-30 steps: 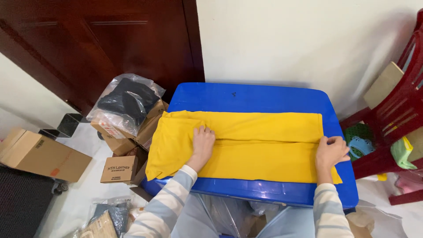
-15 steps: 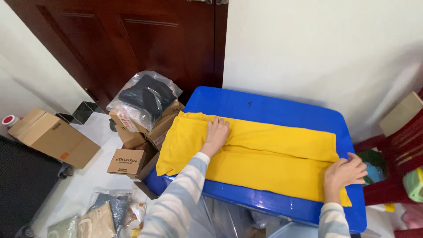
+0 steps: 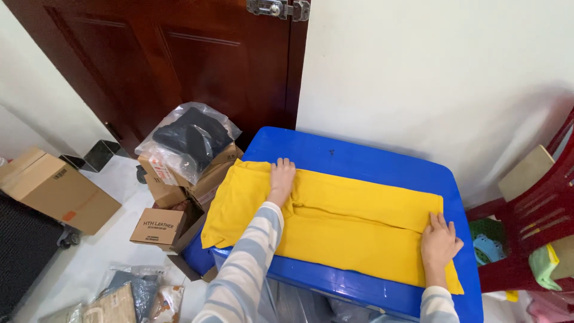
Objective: Folding a yellow t-shirt and placing it into a plastic shipping bag
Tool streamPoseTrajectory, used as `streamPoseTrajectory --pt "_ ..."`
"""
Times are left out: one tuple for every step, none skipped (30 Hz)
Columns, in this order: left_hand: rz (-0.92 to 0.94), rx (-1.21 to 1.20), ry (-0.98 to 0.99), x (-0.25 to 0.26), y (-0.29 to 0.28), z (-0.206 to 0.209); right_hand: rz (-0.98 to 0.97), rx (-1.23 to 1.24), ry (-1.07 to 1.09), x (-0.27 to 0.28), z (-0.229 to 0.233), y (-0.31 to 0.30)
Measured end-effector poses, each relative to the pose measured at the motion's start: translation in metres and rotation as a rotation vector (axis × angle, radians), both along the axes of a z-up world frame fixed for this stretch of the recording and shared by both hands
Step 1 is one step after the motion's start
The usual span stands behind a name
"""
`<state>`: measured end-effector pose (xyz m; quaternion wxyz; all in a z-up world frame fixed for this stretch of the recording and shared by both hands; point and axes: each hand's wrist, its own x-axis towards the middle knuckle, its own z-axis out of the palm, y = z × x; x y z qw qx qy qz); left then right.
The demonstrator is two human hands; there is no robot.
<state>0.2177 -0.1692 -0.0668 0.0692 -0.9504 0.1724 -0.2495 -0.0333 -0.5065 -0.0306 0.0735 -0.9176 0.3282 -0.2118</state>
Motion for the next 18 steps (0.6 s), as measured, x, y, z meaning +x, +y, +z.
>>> streamPoseTrajectory --pt "-0.001 0.002 0.003 -0.013 -0.004 0.01 -0.001 0.002 0.003 -0.002 -0.008 -0.004" --pt "0.053 0.0 0.076 -0.023 -0.009 0.023 0.01 -0.125 -0.058 -0.001 -0.015 -0.009" --pt "0.107 -0.002 0.149 -0.034 -0.014 0.035 0.021 -0.251 -0.119 -0.001 -0.022 -0.013" --pt "0.107 -0.005 0.149 -0.039 -0.021 0.039 0.021 -0.254 -0.12 0.005 -0.02 -0.01" --pt "0.034 -0.097 0.187 -0.044 -0.029 0.044 0.094 -0.241 -0.239 0.012 -0.019 -0.006" --pt "-0.037 -0.186 0.228 -0.05 -0.035 0.046 0.169 -0.224 -0.355 0.018 -0.019 -0.001" --pt "-0.035 -0.185 0.23 -0.06 -0.046 0.051 0.171 -0.222 -0.354 0.037 -0.008 0.028" --pt "-0.107 -0.255 0.153 -0.071 -0.055 0.055 0.319 0.077 -0.366 0.055 0.002 0.058" --pt "-0.179 -0.324 0.076 -0.083 -0.064 0.06 0.465 0.379 -0.373 0.072 0.012 0.088" --pt "-0.179 -0.324 0.076 -0.093 -0.07 0.06 0.465 0.379 -0.374 0.084 0.009 0.109" --pt "-0.253 -0.332 0.198 -0.103 -0.075 0.06 0.598 0.315 -0.205 0.096 0.006 0.131" --pt "-0.325 -0.34 0.318 -0.112 -0.08 0.06 0.729 0.246 -0.034 0.108 0.003 0.152" --pt "-0.323 -0.342 0.316 -0.106 -0.076 0.052 0.731 0.244 -0.034 0.108 -0.002 0.145" --pt "-0.289 -0.296 0.436 -0.1 -0.071 0.043 0.693 0.06 0.072 0.109 -0.006 0.139" --pt "-0.254 -0.25 0.556 -0.093 -0.067 0.035 0.648 -0.125 0.175 0.111 -0.011 0.132" --pt "-0.251 -0.251 0.558 -0.085 -0.06 0.033 0.651 -0.123 0.177 0.11 -0.017 0.105" --pt "-0.175 -0.211 0.538 -0.078 -0.053 0.03 0.562 -0.192 0.195 0.109 -0.023 0.079" --pt "-0.102 -0.171 0.521 -0.074 -0.046 0.026 0.471 -0.259 0.216 0.104 -0.031 0.053"
